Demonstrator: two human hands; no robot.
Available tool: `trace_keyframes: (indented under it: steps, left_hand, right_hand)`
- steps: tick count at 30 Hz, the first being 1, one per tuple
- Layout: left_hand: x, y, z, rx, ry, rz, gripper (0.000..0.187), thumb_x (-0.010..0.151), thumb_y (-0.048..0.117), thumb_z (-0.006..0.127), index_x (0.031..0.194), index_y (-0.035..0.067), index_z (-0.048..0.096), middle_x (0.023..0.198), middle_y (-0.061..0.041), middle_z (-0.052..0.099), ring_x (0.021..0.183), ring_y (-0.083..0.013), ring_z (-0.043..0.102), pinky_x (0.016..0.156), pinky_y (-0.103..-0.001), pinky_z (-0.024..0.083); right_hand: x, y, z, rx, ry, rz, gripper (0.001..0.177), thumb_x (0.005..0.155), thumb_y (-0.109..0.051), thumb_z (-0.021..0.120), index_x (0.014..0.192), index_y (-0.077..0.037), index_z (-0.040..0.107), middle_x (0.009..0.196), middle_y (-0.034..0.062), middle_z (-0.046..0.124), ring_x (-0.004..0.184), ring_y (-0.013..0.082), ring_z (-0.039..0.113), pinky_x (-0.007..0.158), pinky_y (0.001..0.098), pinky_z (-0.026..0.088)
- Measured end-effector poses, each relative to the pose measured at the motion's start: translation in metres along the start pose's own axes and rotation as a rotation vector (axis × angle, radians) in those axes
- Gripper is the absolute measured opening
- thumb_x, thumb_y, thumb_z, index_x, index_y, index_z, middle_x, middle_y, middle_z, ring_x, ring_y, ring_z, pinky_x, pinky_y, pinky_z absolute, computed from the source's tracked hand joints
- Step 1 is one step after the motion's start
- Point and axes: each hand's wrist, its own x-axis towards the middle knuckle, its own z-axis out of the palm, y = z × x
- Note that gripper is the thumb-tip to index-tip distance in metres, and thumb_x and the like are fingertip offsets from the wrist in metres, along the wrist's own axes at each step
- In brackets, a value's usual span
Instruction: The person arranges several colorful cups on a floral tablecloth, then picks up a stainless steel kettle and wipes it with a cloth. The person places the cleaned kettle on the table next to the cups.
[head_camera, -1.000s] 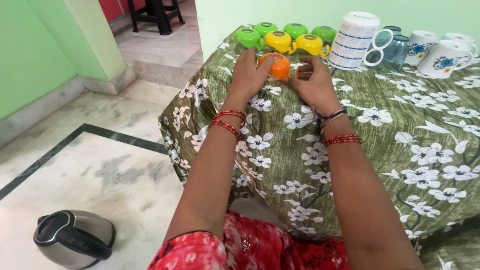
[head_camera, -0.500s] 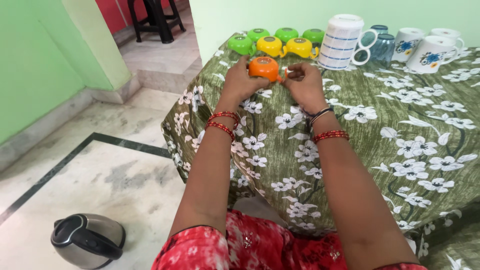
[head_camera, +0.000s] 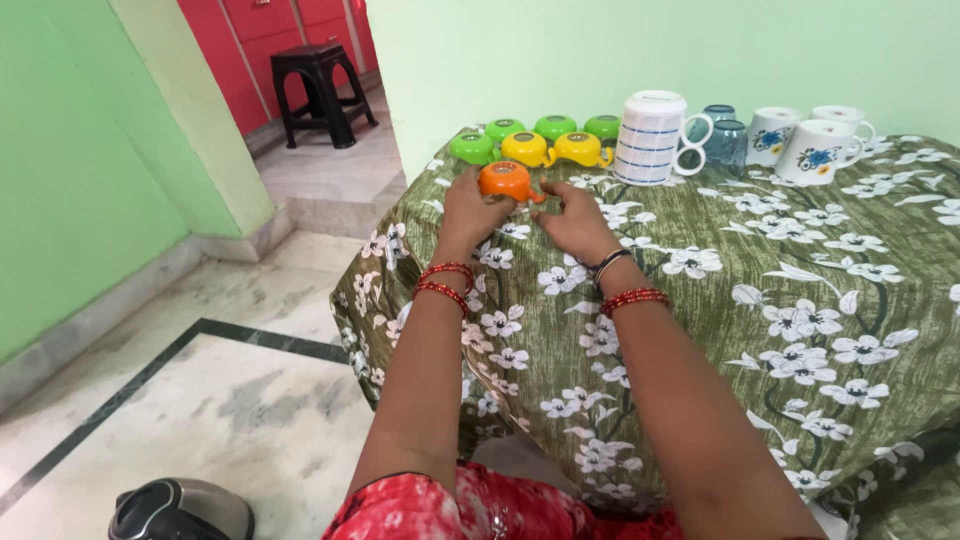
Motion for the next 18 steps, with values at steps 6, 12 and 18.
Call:
trace_keyframes:
  steps: [6,12,18]
  left_hand:
    - [0.003,0.001,0.002,0.084,0.057,0.012,0.074,0.072,0.023,0.089,0.129,-0.005,0.049,0.124,-0.025,0.065,0.118,-0.0365,0.066,0.103,-0.042,0.054]
    - [0.014,-0.018,0.021,0.207,0.107,0.013,0.071,0.080,0.019,0.084,0.138,-0.001,0.049,0.133,-0.025,0.053,0.123,-0.0399,0.058,0.102,-0.046,0.050]
    - [0.007,-0.008,0.023,0.248,0.099,-0.054,0.067,0.085,0.022,0.081,0.142,0.007,0.051,0.124,-0.023,0.059,0.117,-0.0397,0.062,0.098,-0.047,0.053]
  right_hand:
    - [0.004,-0.007,0.003,-0.248,-0.175,0.092,0.068,0.089,-0.036,0.069,0.151,-0.017,0.048,0.148,0.0166,0.056,0.140,0.0341,0.050,0.120,0.0467,0.031]
    - [0.014,0.007,0.016,-0.410,-0.259,0.076,0.072,0.094,-0.045,0.055,0.160,-0.025,0.033,0.169,0.0058,0.025,0.152,0.0372,0.024,0.122,0.0485,0.012]
    - [0.022,0.007,0.020,-0.576,-0.317,0.107,0.075,0.095,-0.052,0.045,0.162,-0.025,0.025,0.172,-0.0021,0.014,0.152,0.0322,0.024,0.119,0.0500,0.019]
